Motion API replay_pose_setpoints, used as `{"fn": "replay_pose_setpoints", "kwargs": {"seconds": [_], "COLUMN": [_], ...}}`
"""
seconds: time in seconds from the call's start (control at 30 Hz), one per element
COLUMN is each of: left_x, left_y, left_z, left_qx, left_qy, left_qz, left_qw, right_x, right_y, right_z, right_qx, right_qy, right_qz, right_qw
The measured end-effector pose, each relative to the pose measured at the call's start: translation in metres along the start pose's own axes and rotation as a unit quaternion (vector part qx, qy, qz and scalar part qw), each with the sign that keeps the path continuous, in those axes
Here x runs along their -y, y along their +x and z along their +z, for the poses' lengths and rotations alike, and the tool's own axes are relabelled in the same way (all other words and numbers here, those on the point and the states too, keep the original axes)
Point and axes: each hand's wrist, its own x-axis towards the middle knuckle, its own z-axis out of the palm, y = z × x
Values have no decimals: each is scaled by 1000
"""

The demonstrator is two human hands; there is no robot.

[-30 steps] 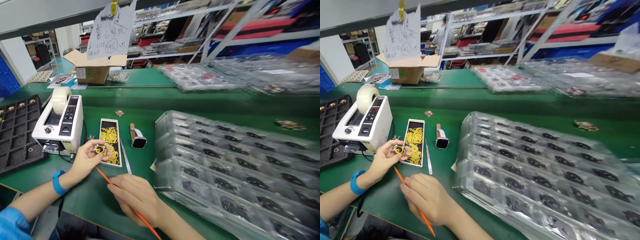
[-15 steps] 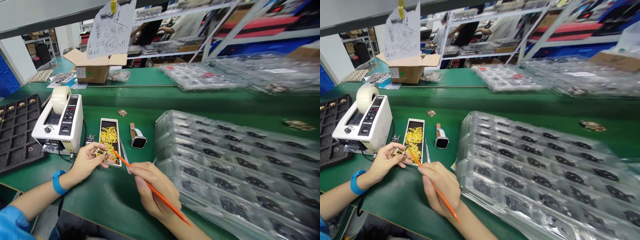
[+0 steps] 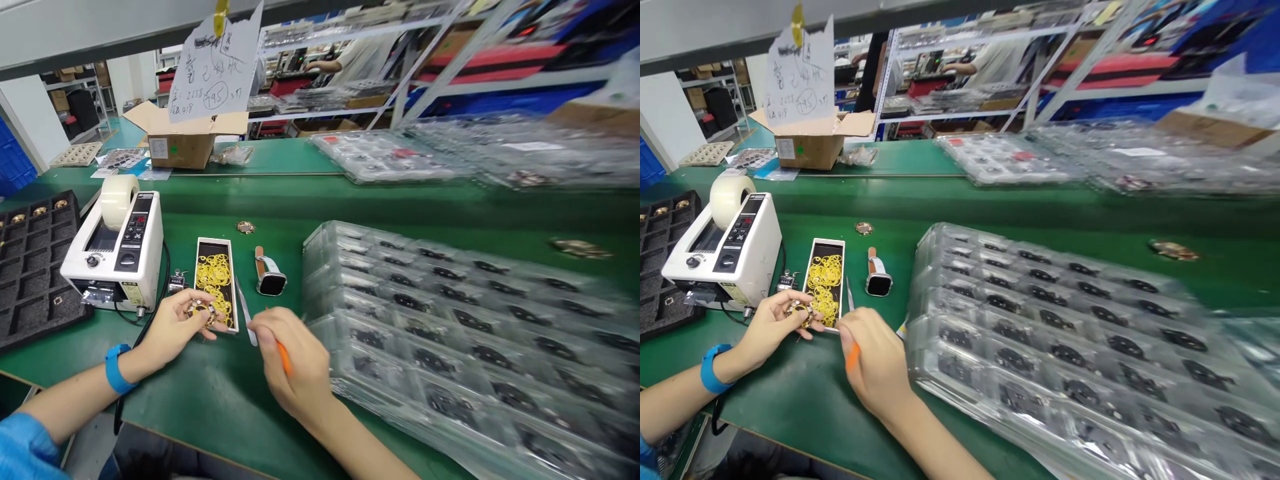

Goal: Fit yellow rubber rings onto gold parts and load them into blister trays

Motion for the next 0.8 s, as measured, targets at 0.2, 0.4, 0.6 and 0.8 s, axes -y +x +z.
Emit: {"fn": "replay_pose_setpoints", "kwargs": {"seconds": [0.2, 0.4, 0.6, 0.8], "left_x": [2, 8, 5, 8], "left_y": [-6, -13, -16, -8], "left_z": [7, 6, 6, 0], "left_qx": [5, 32, 63, 17], "left_qy": [71, 158, 247, 261], "left_qz": [56, 91, 101, 100], "left_qw": [996, 983, 962, 960], "right_x": [3, 3, 5, 9], "right_y": [3, 1, 4, 11], "right_z": [20, 26, 27, 18], "right_qx": [30, 38, 62, 84], "right_qy": [-31, 9, 75, 221], "right_qz": [12, 85, 170, 215], "right_qw": [999, 996, 981, 948]}}
